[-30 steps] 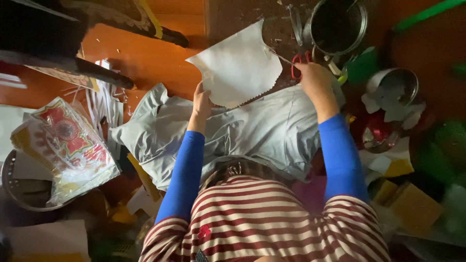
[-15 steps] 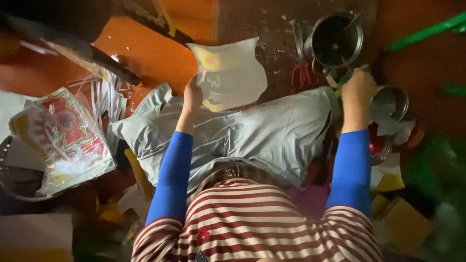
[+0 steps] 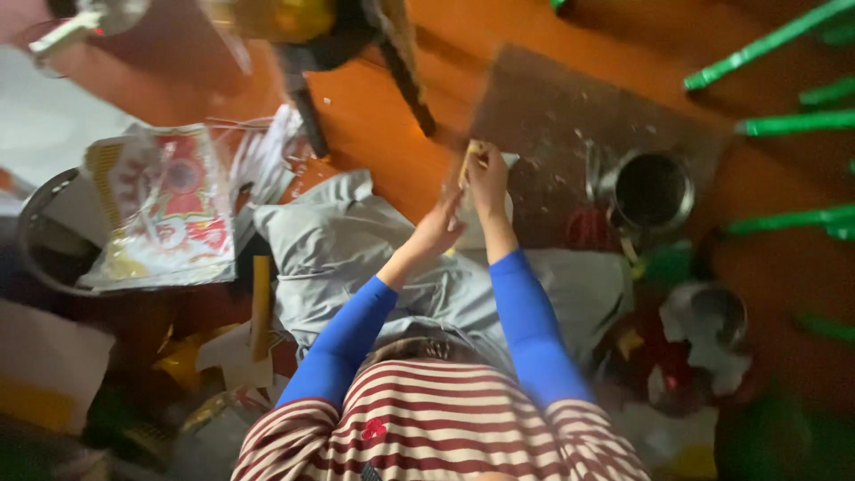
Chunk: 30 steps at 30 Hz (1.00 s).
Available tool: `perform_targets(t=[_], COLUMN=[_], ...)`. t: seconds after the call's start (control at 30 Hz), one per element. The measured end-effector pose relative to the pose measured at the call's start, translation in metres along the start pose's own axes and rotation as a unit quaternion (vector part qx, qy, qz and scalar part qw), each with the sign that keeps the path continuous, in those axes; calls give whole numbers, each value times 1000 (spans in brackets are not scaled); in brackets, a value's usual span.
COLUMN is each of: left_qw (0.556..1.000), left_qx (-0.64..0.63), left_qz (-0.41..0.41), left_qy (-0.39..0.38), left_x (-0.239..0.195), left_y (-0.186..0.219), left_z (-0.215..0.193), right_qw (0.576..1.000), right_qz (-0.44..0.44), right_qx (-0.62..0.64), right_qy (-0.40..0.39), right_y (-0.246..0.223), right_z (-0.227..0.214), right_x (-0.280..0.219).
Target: Decorating a ceremonial object with paper cutouts and adhesive.
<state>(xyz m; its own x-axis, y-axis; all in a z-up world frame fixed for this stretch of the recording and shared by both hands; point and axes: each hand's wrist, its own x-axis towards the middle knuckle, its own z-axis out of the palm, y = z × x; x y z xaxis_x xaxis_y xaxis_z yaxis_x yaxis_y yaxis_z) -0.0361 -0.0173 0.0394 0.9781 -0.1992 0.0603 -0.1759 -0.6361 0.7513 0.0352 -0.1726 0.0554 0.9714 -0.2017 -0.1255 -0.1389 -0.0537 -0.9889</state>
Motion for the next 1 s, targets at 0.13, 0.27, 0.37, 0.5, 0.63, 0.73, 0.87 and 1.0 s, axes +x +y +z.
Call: perform_targets(t=[0.13,0.27,0.37,0.5,0.63,0.73,0.87,1.0], left_qw=[891,768,794,694,862,829,618,666], left_qx=[-405,-623,-605,-688,-492,-521,-742,-728], left_qz=[-94,-126,-26,-207,67,94,-211,-164], left_qy=[-182,-72,-60,-43,-106,-181,-150,13], left_x=[11,30,51,54,52,54,52,55], left_y=[-40,-101,-109,-85,-97,-113,-102,-102], left_z=[-35,-38,-58,-78,-69,-52,-82,-143], right_qw=[972,952,917,898,871,876,880,954], right_qz=[-145,46,-39,-15,16,-4,-190,-58], right_qx=[-186,-231,-243,-120,-12,-3,-216,-25], right_qy=[-10,-195,-313,-423,-491,-482,-378,-293], right_y=[-56,-121,-144,-176,-195,-188,-219,-233], right_z=[17,38,48,49,48,28,-5,-6], right_x=[-30,-72,-90,-100,-96,-76,-57,-25])
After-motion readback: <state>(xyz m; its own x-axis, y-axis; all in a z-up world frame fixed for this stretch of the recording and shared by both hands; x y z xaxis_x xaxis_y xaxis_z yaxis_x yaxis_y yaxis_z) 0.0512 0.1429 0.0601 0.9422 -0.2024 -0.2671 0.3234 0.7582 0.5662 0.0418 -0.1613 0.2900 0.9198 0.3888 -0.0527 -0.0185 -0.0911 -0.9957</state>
